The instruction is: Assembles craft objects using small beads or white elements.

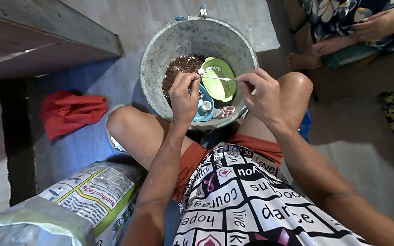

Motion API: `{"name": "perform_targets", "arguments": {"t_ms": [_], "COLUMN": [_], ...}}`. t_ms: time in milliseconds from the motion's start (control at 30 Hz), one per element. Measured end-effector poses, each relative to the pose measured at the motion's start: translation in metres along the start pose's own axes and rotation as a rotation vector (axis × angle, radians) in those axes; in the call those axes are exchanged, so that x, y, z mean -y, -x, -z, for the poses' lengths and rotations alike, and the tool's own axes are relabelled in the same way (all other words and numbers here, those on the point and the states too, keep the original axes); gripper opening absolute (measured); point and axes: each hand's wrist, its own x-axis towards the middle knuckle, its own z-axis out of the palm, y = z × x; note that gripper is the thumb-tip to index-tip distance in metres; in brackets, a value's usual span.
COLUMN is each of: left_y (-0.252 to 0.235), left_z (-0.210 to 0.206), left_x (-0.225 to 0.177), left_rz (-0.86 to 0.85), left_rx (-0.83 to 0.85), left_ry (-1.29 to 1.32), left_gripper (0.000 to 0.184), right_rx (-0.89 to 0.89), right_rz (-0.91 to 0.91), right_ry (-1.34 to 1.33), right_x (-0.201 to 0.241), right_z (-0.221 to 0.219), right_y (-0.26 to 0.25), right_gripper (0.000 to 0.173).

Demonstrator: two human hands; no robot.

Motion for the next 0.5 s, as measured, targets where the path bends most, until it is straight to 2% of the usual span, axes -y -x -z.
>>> {"name": "perform_targets", "arguments": {"t_ms": [500], "left_y": [0.002], "left_z": [0.000], "left_x": [0.002], "left_rz": [0.010], "left_rx": [0.008], "left_ry": [-0.002], "left_gripper": [0.012], "right_rx": [0.052], "right_rz": [-0.047], "right_ry": [0.000], "right_x": [0.008], "right_z": [0.004], "right_y": [0.011], "right_gripper": [0.016]}}
